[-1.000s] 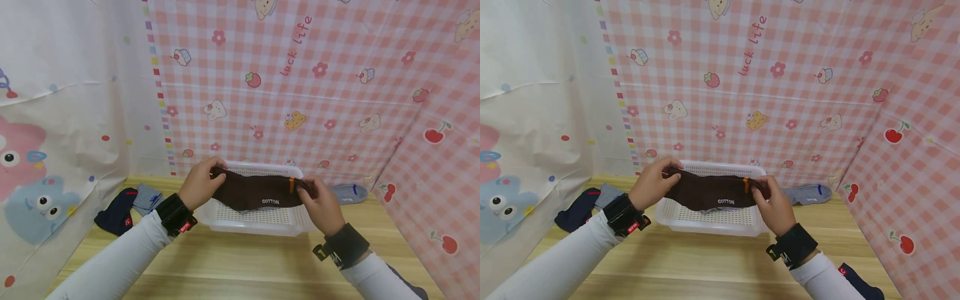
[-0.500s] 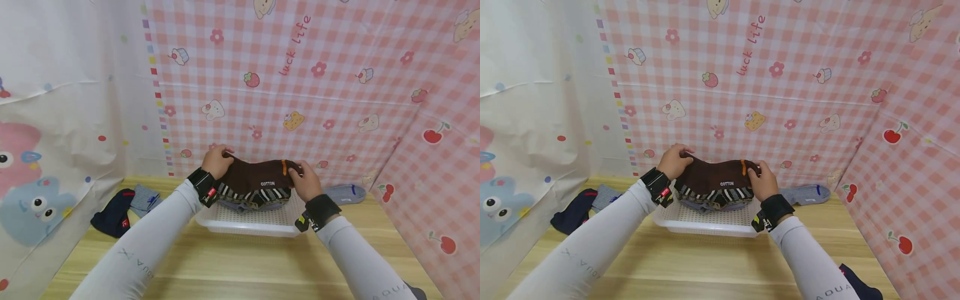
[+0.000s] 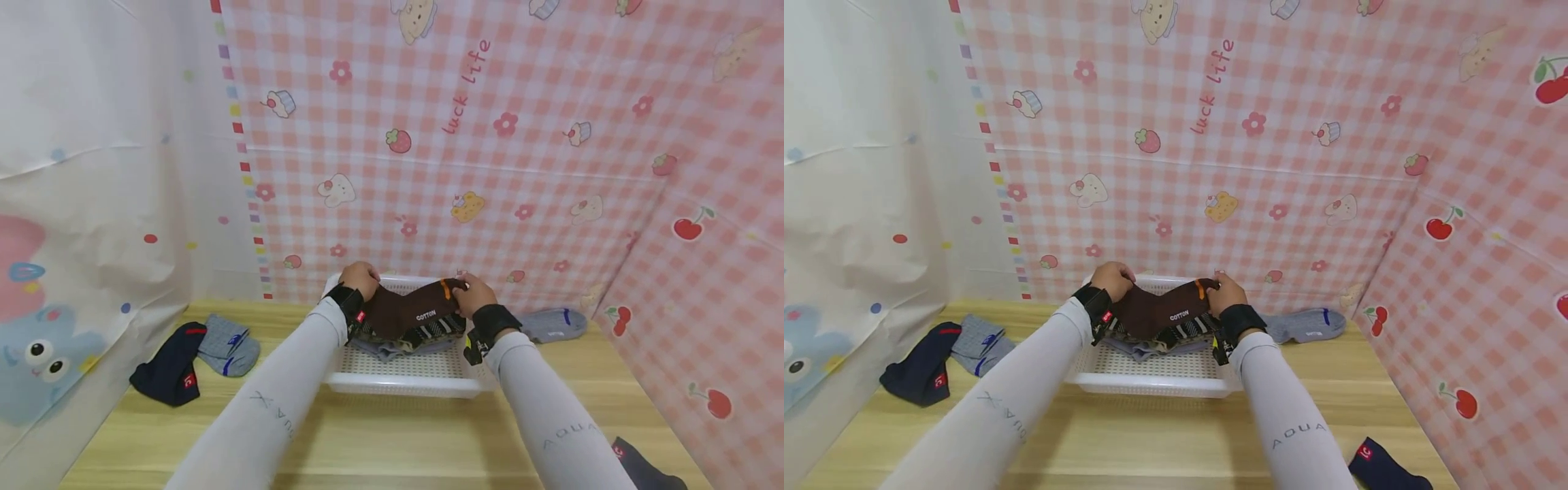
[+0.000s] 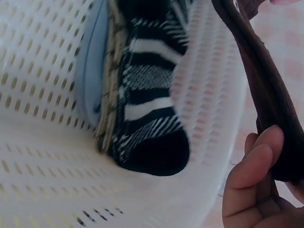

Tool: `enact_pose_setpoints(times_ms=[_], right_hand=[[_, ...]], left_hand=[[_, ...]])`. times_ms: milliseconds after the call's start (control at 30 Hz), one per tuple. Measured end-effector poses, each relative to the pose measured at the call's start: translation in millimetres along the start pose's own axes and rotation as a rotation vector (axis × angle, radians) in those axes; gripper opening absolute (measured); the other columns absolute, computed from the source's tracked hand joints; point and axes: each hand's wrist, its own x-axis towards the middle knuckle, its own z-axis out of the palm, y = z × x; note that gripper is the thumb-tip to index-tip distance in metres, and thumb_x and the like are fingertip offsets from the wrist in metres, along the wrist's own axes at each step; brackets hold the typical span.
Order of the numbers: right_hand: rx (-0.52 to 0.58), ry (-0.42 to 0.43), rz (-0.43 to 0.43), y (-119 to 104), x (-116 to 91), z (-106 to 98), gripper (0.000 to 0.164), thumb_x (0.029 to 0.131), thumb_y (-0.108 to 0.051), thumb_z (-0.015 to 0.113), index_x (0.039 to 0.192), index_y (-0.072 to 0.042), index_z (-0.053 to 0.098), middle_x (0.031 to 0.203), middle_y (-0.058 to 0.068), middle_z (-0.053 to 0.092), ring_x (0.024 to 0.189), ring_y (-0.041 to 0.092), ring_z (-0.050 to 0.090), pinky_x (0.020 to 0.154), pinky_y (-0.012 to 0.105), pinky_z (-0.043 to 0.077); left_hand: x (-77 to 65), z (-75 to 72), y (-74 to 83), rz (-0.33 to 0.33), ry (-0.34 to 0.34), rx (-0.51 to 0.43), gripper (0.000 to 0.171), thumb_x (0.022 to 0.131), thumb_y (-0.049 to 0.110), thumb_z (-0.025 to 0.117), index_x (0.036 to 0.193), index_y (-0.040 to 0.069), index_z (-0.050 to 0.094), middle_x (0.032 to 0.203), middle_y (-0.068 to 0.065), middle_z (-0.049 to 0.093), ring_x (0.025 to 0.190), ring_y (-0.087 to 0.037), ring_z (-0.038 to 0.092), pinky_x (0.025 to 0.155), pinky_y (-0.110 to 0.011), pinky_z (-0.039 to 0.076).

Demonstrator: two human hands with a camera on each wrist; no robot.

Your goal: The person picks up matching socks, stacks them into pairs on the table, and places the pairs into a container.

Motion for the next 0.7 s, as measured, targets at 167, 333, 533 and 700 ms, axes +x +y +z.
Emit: enact_pose_setpoints(times_ms=[167,333,533,700], right_hand=[[-0.093,-0.015,0.021,4,9,12,0.035,0.101,-0.018,0.048,0.134,-0.006,0.052,0.121,0.024,0.062,0.075,0.024,0.068,0.061,0.031,0.054],[-0.225,0.021,-0.047,9,10,24,0.033,0.099,-0.015,0.050,0.129,-0.001,0.057,0.123,0.021,0.063,0.107,0.035,0.063,0.089,0.044,0.052],[-0.350,0.031,-0.090,7,9,34,0.030,0.097,-0.011,0.054,0.123,0.001,0.062,0.117,0.020,0.067,0.106,0.036,0.063,0.091,0.047,0.051],[-0.462,0.050,-0.094,9,11,40,0.023,0.090,-0.009,0.062,0.109,0.003,0.064,0.103,0.024,0.069,0.092,0.038,0.066,0.082,0.048,0.053]], left_hand=[[4.8,8.9,-10.2,-0.023,0.004,0.064,0.017,0.088,0.010,0.055,0.088,0.007,0.071,0.096,-0.010,0.072,0.087,-0.027,0.065,0.078,-0.035,0.052],[13.5,24.7,-25.4,-0.056,-0.015,0.125,0.020,0.086,0.004,0.053,0.068,0.008,0.061,0.080,-0.009,0.067,0.071,-0.022,0.058,0.066,-0.033,0.048],[22.9,42.1,-45.9,-0.086,-0.055,0.170,0.027,0.086,0.001,0.050,0.061,0.011,0.048,0.066,-0.005,0.053,0.060,-0.020,0.041,0.056,-0.031,0.036],[23.9,49.2,-43.5,-0.104,-0.029,0.192,0.013,0.087,0.007,0.055,0.089,0.002,0.067,0.091,-0.016,0.066,0.077,-0.029,0.057,0.065,-0.039,0.047]])
